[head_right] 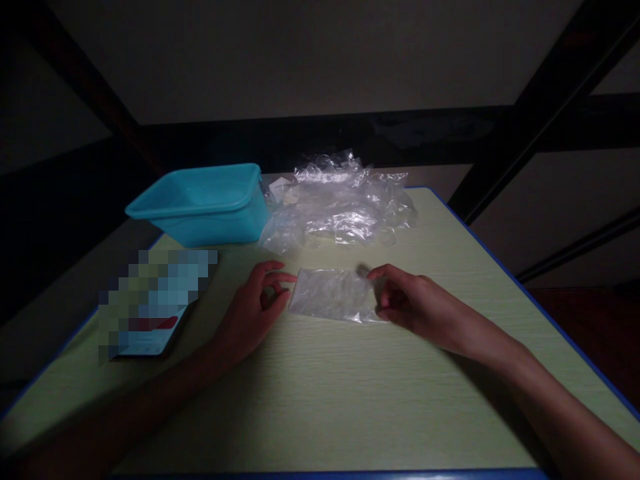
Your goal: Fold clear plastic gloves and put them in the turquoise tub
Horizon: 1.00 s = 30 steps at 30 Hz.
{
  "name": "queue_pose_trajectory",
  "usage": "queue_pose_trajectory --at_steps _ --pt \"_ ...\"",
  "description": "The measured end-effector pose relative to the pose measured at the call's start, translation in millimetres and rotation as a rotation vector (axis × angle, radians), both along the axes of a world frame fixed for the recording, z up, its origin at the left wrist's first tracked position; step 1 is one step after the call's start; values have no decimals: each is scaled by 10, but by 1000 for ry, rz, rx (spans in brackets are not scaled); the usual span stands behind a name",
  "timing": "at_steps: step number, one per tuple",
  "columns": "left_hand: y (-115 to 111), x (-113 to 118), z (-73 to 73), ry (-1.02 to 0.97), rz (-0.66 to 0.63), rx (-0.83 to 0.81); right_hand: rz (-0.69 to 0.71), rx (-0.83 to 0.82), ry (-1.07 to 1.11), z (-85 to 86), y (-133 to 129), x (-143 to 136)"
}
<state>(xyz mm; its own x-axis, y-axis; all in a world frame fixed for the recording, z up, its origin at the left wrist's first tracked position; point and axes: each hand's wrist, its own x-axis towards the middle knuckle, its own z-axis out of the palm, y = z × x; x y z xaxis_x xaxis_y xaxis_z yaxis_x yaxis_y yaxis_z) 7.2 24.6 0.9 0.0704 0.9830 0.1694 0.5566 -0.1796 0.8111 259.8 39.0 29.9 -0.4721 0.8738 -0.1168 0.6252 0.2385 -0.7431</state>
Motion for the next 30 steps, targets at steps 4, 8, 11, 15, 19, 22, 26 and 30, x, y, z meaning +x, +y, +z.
queue_pose_trajectory --at_steps 4,8,11,15,19,22,26,30 --pt "-22 -18 -40 95 -59 83 13 11 22 -21 0 19" --pt "-44 -38 -67 247 -110 243 33 17 8 -20 -2 27" --pt "-50 -45 -58 341 -239 331 37 19 14 -21 -7 37" --pt "-55 -41 -39 508 -370 340 32 20 16 -27 -10 49" --pt "-76 -32 -29 648 -441 276 28 29 36 -34 -3 48" --pt "-97 -25 -22 709 -468 241 41 43 40 -33 0 48" --pt "-114 -18 -10 752 -474 216 55 44 48 -12 -10 50" --pt "-121 -15 4 766 -480 207 31 -13 66 -12 -22 52"
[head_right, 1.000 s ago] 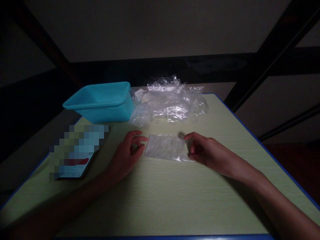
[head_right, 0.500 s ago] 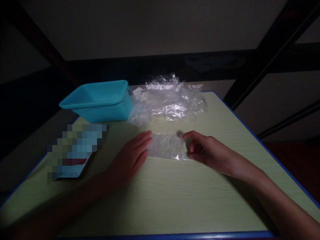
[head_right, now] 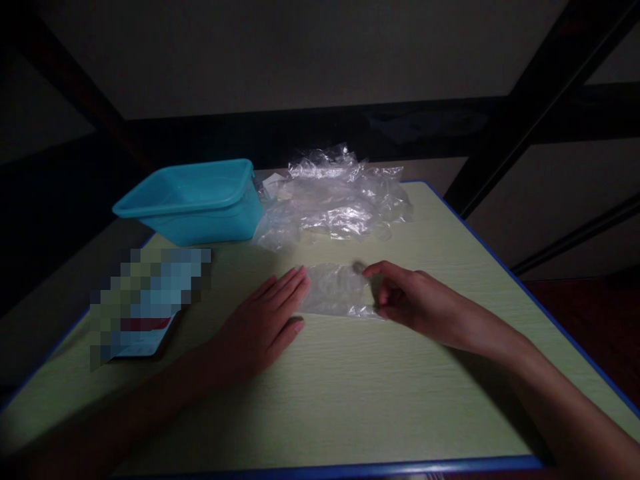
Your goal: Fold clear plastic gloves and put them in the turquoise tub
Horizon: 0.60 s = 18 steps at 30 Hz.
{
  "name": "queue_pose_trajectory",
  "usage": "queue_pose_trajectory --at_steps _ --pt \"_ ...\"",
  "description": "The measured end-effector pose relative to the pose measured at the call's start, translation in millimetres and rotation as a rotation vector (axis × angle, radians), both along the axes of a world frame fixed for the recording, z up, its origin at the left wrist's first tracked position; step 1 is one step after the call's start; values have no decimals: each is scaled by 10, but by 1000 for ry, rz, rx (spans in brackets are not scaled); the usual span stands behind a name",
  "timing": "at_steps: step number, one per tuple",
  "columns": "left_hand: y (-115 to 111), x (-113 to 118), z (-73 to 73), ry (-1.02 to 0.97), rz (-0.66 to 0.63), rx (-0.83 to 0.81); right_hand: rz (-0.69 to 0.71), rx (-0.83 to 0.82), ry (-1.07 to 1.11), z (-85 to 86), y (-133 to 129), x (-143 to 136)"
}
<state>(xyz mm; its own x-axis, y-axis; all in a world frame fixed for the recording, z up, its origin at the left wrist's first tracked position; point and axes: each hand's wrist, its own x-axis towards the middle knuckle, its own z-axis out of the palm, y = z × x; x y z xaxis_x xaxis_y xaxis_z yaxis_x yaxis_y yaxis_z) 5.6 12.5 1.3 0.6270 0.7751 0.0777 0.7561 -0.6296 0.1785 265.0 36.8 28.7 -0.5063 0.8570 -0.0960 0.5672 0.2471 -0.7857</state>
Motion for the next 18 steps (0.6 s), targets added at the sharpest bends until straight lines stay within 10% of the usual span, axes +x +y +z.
queue_pose_trajectory --at_steps 10,18 --pt "-4 -1 -4 3 0 7 61 -5 -50 -35 13 113" --pt "-7 6 -13 2 -6 30 -10 467 -147 206 -93 -95"
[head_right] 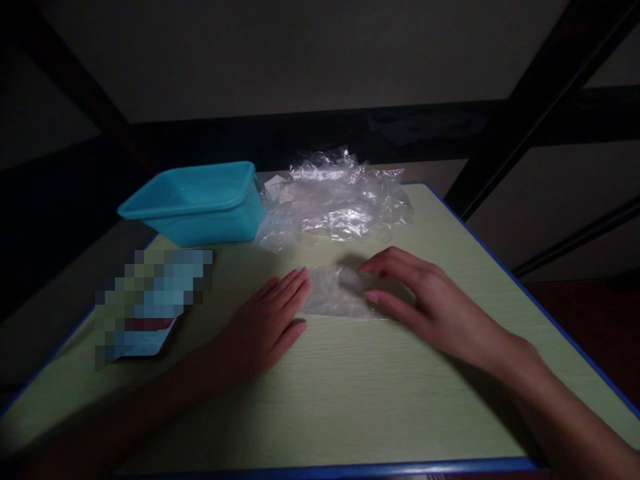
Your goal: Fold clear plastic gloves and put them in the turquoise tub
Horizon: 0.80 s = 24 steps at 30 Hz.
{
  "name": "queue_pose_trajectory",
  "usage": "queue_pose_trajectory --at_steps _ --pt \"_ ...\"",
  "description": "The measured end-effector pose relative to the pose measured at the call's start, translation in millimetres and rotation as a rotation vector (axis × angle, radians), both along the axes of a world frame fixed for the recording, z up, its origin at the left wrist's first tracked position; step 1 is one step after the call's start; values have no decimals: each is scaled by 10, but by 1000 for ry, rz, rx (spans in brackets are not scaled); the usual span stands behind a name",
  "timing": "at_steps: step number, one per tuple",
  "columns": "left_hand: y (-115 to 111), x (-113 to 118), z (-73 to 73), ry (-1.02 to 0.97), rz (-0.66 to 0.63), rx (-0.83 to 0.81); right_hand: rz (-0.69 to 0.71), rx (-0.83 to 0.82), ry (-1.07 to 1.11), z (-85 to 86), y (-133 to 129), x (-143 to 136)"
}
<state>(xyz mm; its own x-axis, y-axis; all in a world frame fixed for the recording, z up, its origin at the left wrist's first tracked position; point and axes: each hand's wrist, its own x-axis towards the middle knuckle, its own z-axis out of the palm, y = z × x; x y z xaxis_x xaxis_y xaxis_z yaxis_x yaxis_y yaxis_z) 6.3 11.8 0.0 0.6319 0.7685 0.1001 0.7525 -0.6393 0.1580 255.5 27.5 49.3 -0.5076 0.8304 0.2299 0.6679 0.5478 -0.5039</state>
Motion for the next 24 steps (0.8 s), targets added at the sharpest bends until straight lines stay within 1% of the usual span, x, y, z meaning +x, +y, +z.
queue_pose_trajectory --at_steps 2,4,6,8,13,20,24 --pt "-2 4 2 0 -1 2 122 93 -130 -73 -57 -129" --pt "-1 8 3 -3 1 5 264 161 -259 -192 -112 -236" --pt "0 11 4 -3 4 4 356 147 -333 -307 -160 -304" --pt "1 11 6 2 8 0 394 126 -348 -387 -195 -329" --pt "1 9 10 -17 3 -1 370 135 -339 -455 -246 -274" --pt "-5 1 16 13 6 -14 298 208 -421 -464 -383 -124" --pt "-6 -1 13 -1 11 -14 263 210 -420 -463 -477 10"
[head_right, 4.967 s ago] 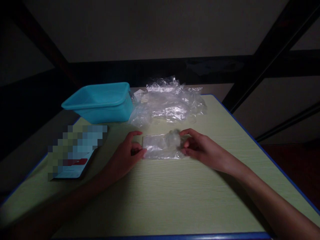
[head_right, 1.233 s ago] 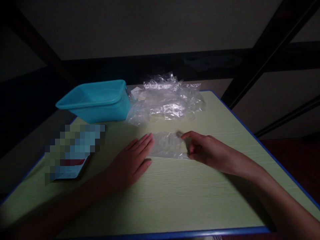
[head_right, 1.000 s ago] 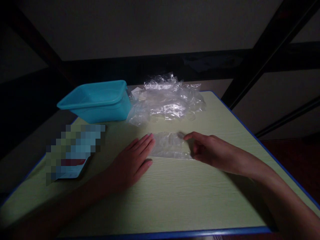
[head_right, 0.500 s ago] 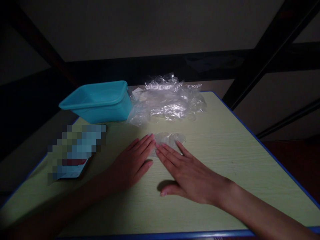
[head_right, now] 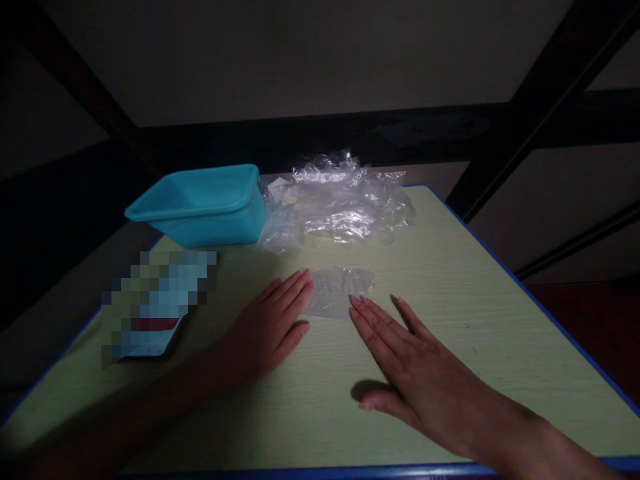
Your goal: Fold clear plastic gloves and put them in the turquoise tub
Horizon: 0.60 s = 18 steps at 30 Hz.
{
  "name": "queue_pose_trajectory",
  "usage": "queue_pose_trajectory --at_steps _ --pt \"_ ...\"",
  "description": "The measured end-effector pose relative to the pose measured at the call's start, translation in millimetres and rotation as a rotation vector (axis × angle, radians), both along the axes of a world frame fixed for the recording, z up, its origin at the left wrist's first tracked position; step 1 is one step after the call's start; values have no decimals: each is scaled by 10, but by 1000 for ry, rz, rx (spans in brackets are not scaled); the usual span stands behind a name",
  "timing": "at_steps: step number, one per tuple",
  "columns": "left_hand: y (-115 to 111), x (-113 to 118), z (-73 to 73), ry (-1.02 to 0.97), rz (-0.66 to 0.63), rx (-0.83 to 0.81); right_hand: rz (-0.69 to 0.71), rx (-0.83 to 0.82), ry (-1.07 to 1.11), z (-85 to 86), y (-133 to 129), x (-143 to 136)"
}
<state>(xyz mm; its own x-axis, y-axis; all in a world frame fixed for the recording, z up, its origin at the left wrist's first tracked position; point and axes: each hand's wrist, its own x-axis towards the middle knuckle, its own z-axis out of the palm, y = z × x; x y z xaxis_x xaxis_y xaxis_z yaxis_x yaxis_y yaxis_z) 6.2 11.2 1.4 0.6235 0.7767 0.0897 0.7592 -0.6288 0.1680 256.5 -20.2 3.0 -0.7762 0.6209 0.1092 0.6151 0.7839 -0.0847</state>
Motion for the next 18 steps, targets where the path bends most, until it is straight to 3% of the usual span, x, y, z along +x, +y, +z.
queue_pose_trajectory --at_steps 10,13,18 --pt "10 -7 -32 -13 -16 34 -70 -116 28 179 -72 267" --pt "9 -6 -28 -8 -22 45 -71 -112 28 273 20 117" --pt "11 -8 -56 -31 -22 64 -94 -88 45 280 302 -447"
